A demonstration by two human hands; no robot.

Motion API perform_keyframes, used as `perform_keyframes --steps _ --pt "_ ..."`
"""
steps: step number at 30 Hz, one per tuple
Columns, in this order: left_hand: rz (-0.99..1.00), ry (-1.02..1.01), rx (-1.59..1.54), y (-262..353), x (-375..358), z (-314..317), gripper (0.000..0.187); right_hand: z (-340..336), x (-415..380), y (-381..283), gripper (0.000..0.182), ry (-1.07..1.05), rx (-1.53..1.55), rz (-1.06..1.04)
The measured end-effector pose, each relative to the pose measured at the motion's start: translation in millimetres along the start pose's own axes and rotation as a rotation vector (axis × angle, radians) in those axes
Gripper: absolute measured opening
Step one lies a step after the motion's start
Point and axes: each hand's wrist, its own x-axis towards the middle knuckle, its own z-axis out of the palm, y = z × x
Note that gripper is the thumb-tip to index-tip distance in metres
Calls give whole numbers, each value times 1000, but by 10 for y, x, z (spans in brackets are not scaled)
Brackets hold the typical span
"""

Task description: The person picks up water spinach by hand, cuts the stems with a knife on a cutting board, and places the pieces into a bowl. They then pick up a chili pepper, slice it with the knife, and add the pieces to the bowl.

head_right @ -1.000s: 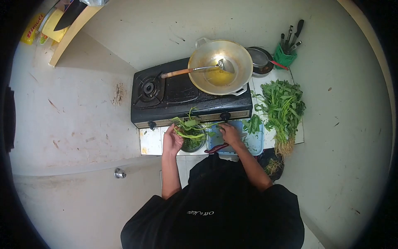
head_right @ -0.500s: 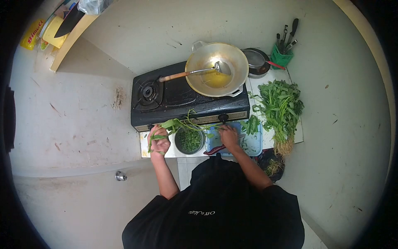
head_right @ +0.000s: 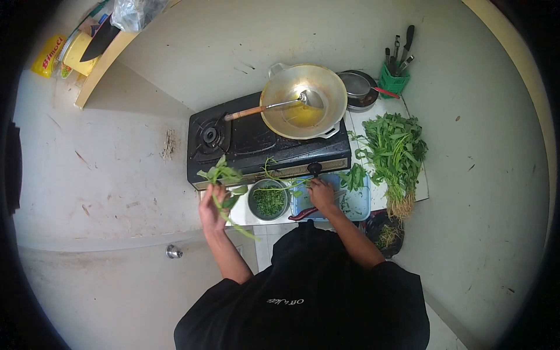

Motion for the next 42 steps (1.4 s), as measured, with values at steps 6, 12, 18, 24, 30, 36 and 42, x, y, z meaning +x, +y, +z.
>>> perform_keyframes --steps 6,12,18,24,30,36,42 --pt "-60 -213 473 -519 107 417 28 -179 -114 63 26 70 297 -174" --pt "-71 -279 746 -1127 330 920 30 -871 -429 125 28 -33 1012 169" --pt "-153 -423 821 -1770 490 1326 30 -1655 -834 5 23 30 849 107" --pt "-291 -548 797 -2258 450 1711 31 -1737 -1108 323 20 281 1012 299" --pt "-493 -859 829 -2724 416 1754 31 -1881 -1429 659 18 461 976 365" --pt "-450 -857 956 -2854 483 1734 19 -1982 -1580 772 17 566 916 422" --pt "-159 -833 1126 -2930 722 1489 17 -1975 -1617 713 18 593 907 399"
